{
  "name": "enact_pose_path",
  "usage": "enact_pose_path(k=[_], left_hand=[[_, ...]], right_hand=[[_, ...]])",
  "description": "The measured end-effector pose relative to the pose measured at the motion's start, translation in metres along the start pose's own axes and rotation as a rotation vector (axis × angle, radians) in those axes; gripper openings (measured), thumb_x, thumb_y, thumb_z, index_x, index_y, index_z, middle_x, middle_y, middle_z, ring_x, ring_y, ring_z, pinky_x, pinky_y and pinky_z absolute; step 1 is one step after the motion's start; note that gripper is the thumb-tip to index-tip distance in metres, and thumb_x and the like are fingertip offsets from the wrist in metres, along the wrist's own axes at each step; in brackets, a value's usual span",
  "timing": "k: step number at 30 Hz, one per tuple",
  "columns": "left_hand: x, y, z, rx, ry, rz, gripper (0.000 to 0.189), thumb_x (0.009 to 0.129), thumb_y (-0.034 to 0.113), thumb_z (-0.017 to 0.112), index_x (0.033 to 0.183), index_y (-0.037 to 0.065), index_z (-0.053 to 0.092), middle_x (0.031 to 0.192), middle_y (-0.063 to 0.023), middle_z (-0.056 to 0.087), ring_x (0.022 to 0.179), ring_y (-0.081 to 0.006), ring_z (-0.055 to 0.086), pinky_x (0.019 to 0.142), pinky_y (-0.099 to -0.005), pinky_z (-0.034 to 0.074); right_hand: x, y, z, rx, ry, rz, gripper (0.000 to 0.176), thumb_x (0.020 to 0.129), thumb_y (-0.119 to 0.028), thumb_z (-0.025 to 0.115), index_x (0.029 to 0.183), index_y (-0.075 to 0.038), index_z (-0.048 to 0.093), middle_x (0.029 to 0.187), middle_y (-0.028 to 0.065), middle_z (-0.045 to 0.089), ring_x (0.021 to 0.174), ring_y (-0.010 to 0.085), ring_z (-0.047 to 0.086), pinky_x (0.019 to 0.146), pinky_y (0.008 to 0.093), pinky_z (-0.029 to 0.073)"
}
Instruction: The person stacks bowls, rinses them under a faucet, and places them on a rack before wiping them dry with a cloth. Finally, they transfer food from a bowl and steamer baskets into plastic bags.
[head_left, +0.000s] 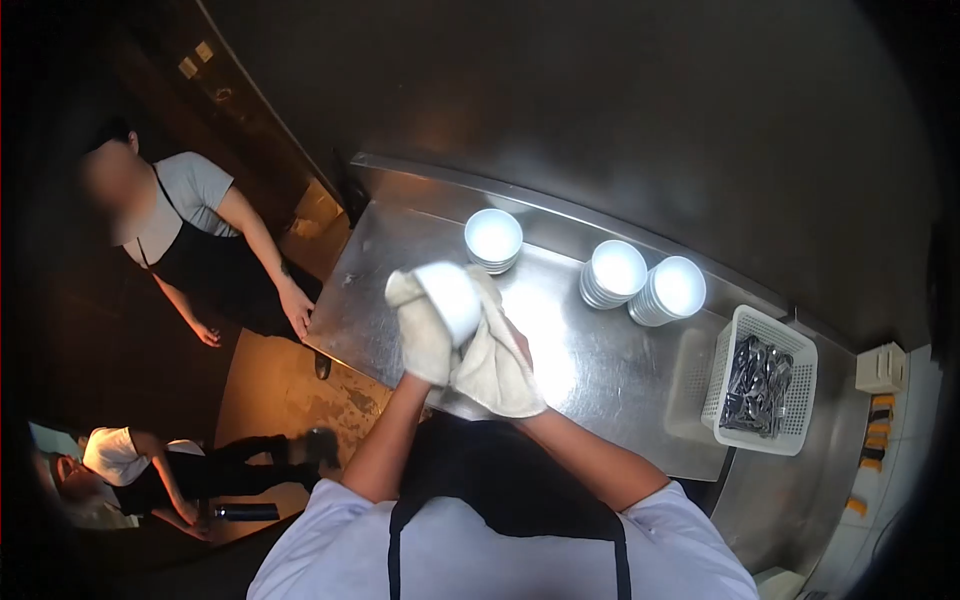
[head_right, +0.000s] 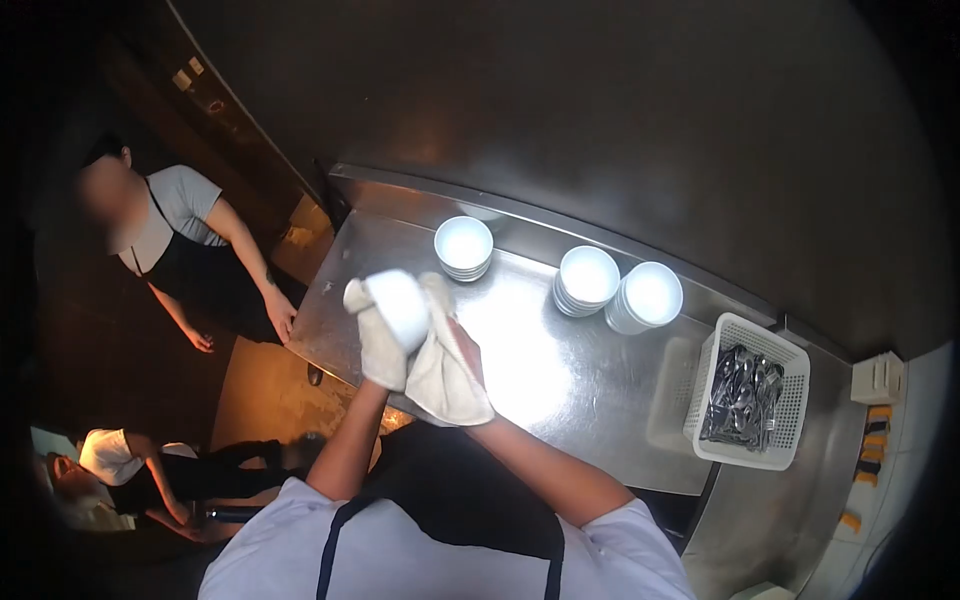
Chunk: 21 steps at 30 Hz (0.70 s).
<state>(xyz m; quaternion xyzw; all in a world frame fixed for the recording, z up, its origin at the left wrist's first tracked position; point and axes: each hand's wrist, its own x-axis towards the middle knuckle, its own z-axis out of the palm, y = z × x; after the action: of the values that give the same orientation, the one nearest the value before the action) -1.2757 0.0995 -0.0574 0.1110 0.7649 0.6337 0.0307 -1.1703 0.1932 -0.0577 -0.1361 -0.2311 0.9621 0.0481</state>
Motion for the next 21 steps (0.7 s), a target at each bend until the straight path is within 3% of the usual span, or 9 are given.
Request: enact_pose_path(k=[1, 2, 3, 6, 9, 12, 15, 17, 21], left_hand=[[0.017, -0.007, 0.003, 0.164, 0.013, 0.097, 0.026, 0.093, 0.015, 0.063, 0.114, 0.0, 0.062, 0.108, -0.0137, 0.066, 0.105, -0.0268, 0.063, 0.092, -0.0362, 0.051], [0.036, -0.016, 0.007, 0.323, 0.028, 0.194, 0.022, 0.094, 0.014, 0.061, 0.111, 0.0, 0.062, 0.104, -0.0148, 0.066, 0.102, -0.0289, 0.063, 0.09, -0.0359, 0.051], [0.052, -0.042, 0.014, 0.445, 0.181, 0.463, 0.013, 0.091, 0.01, 0.058, 0.099, 0.002, 0.063, 0.095, -0.0153, 0.063, 0.094, -0.0318, 0.062, 0.084, -0.0364, 0.052], [0.094, -0.028, 0.027, 0.989, 0.01, 0.305, 0.011, 0.085, 0.009, 0.057, 0.089, 0.003, 0.065, 0.091, -0.0151, 0.061, 0.091, -0.0325, 0.061, 0.081, -0.0394, 0.051], [0.107, -0.004, 0.036, 1.163, -0.124, 0.414, 0.012, 0.081, 0.011, 0.057, 0.083, 0.004, 0.067, 0.094, -0.0149, 0.063, 0.092, -0.0312, 0.062, 0.082, -0.0403, 0.051], [0.128, -0.013, 0.048, 1.239, -0.186, 0.482, 0.013, 0.08, 0.012, 0.058, 0.082, 0.005, 0.069, 0.094, -0.0149, 0.063, 0.092, -0.0303, 0.064, 0.081, -0.0405, 0.052], [0.137, -0.037, 0.058, 1.189, -0.163, 0.515, 0.013, 0.08, 0.012, 0.059, 0.083, 0.005, 0.069, 0.093, -0.0141, 0.063, 0.087, -0.0306, 0.065, 0.077, -0.0419, 0.053], [0.139, -0.044, 0.061, 1.172, -0.196, 0.534, 0.013, 0.08, 0.014, 0.059, 0.085, 0.004, 0.066, 0.093, -0.0146, 0.063, 0.087, -0.0308, 0.064, 0.077, -0.0419, 0.053], [0.117, -0.066, 0.07, 0.925, 0.008, 0.536, 0.01, 0.083, 0.012, 0.055, 0.084, 0.006, 0.062, 0.08, -0.0125, 0.063, 0.074, -0.0292, 0.066, 0.063, -0.0429, 0.054]], right_hand=[[0.0, 0.007, -0.01, 0.177, -0.007, 0.09, 0.043, 0.104, -0.036, 0.053, 0.13, -0.002, 0.056, 0.111, 0.0096, 0.066, 0.097, 0.0158, 0.063, 0.087, 0.0281, 0.052], [-0.004, 0.007, -0.017, 0.112, -0.002, 0.148, 0.041, 0.103, -0.035, 0.053, 0.128, -0.002, 0.058, 0.108, 0.0092, 0.066, 0.093, 0.0162, 0.064, 0.084, 0.0281, 0.053], [-0.008, 0.007, -0.025, 0.048, 0.0, 0.207, 0.039, 0.103, -0.034, 0.054, 0.125, -0.002, 0.059, 0.105, 0.0088, 0.067, 0.09, 0.0167, 0.065, 0.082, 0.0281, 0.053], [-0.032, -0.013, -0.057, -0.847, 0.031, 0.28, 0.034, 0.103, -0.031, 0.054, 0.11, 0.0, 0.068, 0.087, 0.0066, 0.07, 0.075, 0.0195, 0.066, 0.073, 0.0283, 0.053], [-0.033, -0.016, -0.084, -1.313, -0.044, 0.039, 0.04, 0.105, -0.035, 0.052, 0.096, -0.001, 0.071, 0.073, 0.003, 0.066, 0.07, 0.009, 0.062, 0.064, 0.028, 0.05], [-0.042, -0.023, -0.088, -1.16, 0.102, 0.139, 0.039, 0.104, -0.034, 0.053, 0.096, 0.0, 0.071, 0.072, 0.0038, 0.066, 0.068, 0.0094, 0.061, 0.063, 0.0284, 0.049], [-0.039, -0.021, -0.111, -1.265, 0.136, 0.116, 0.035, 0.102, -0.032, 0.056, 0.1, 0.0, 0.071, 0.082, 0.0173, 0.071, 0.078, 0.0279, 0.069, 0.075, 0.0391, 0.052], [-0.039, -0.016, -0.126, -1.356, 0.157, 0.053, 0.034, 0.101, -0.03, 0.057, 0.102, 0.0, 0.071, 0.084, 0.0169, 0.071, 0.079, 0.0282, 0.069, 0.076, 0.0392, 0.052], [-0.062, -0.007, -0.165, -1.352, 0.176, -0.018, 0.028, 0.099, -0.021, 0.057, 0.102, 0.004, 0.07, 0.091, 0.0151, 0.072, 0.082, 0.022, 0.066, 0.076, 0.0384, 0.05]])
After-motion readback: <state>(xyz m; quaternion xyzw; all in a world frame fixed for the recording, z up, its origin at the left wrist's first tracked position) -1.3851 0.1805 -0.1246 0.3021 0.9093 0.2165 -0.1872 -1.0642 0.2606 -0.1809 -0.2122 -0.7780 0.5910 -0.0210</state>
